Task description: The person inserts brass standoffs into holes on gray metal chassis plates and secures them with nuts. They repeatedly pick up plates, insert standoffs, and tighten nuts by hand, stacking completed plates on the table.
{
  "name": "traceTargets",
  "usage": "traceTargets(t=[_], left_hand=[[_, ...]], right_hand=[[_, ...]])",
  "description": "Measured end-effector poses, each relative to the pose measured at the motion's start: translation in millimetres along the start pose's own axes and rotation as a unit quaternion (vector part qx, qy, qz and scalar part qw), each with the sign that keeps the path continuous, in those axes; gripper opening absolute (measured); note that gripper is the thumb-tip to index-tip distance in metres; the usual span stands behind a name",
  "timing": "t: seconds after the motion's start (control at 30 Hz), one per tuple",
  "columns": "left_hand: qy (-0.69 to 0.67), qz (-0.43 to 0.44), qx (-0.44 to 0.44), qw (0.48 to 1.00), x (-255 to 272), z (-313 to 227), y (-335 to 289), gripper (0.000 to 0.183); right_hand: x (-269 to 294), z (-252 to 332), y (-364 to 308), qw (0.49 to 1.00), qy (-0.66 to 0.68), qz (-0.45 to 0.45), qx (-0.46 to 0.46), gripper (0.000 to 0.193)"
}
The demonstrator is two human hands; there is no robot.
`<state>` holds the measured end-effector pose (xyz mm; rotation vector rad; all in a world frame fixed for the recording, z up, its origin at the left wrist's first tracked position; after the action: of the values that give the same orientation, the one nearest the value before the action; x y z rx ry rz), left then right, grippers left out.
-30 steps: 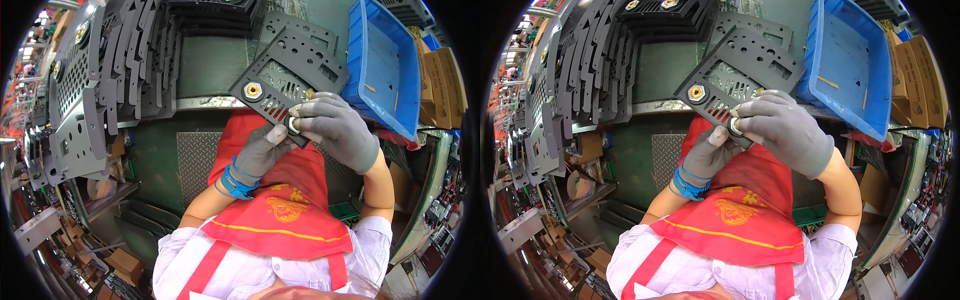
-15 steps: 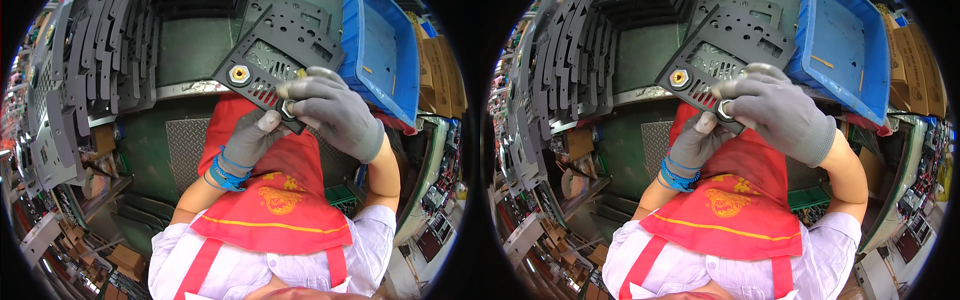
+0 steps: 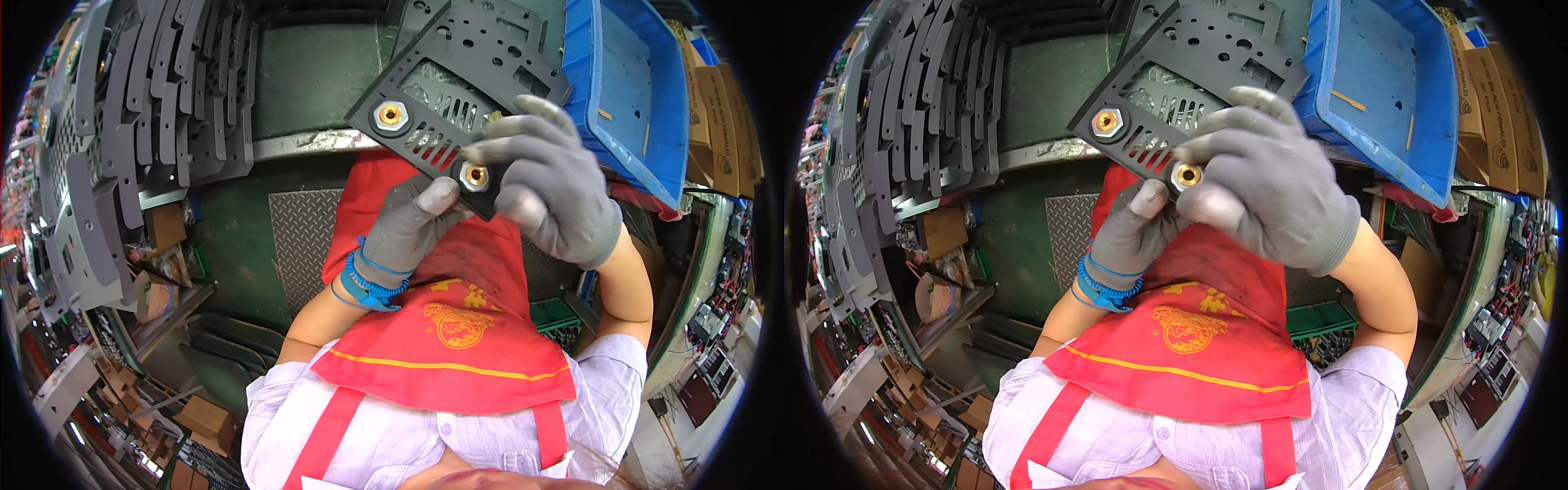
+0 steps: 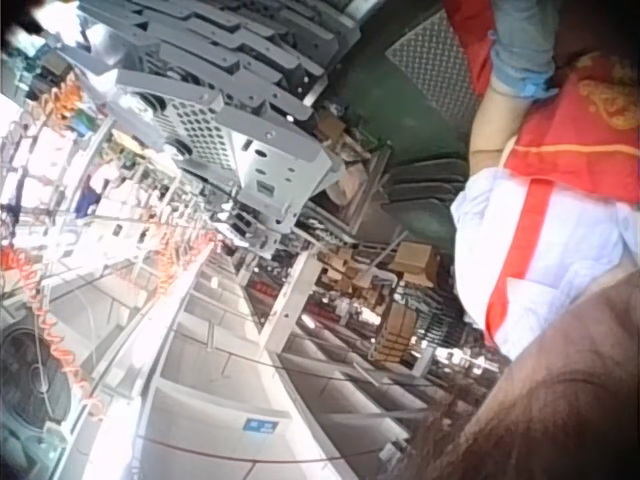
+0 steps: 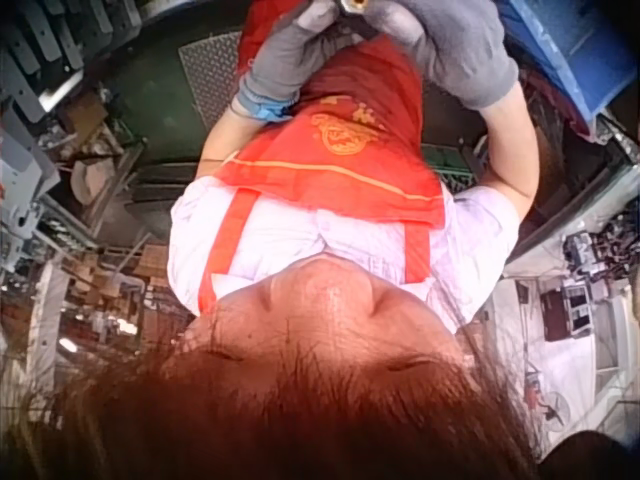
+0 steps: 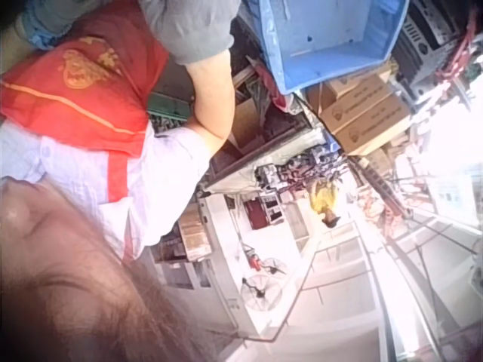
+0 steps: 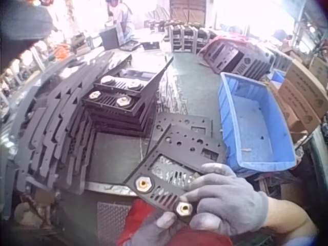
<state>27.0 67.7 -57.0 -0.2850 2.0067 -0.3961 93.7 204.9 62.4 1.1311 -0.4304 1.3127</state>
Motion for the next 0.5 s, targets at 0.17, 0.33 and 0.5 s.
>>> traceTargets(t=[0.17,0.33,0.5], left_hand=[[0.105,-0.036,-0.044,0.993,-3.4,-10.2,-12.1,0.059],[0.245,-0.174,-0.152,0.942,-13.3,-27.2,-44.1,0.032],[0.417,-0.205,-0.319,0.826,-35.2,-73.1,-54.1,0.042]], right_hand=[[14.1,-0.9,1.1,0.998,0.052,0.029,0.003,0.028],[-13.4,27.5,23.2,0.995,0.037,0.022,-0.092,0.065],[-7.1,37.8,62.7,0.994,0.036,-0.081,-0.063,0.062]])
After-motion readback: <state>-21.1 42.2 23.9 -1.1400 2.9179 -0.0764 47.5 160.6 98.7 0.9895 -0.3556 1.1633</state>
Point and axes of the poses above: each hand's wrist, its own y-axis towards the middle knuckle, its own x-axis out of the back of the hand, z = x × y, the point moved 5 cm from there along y, towards the middle knuckle, and after that the axes turned 9 degrees about x, right-handed, at the moved point
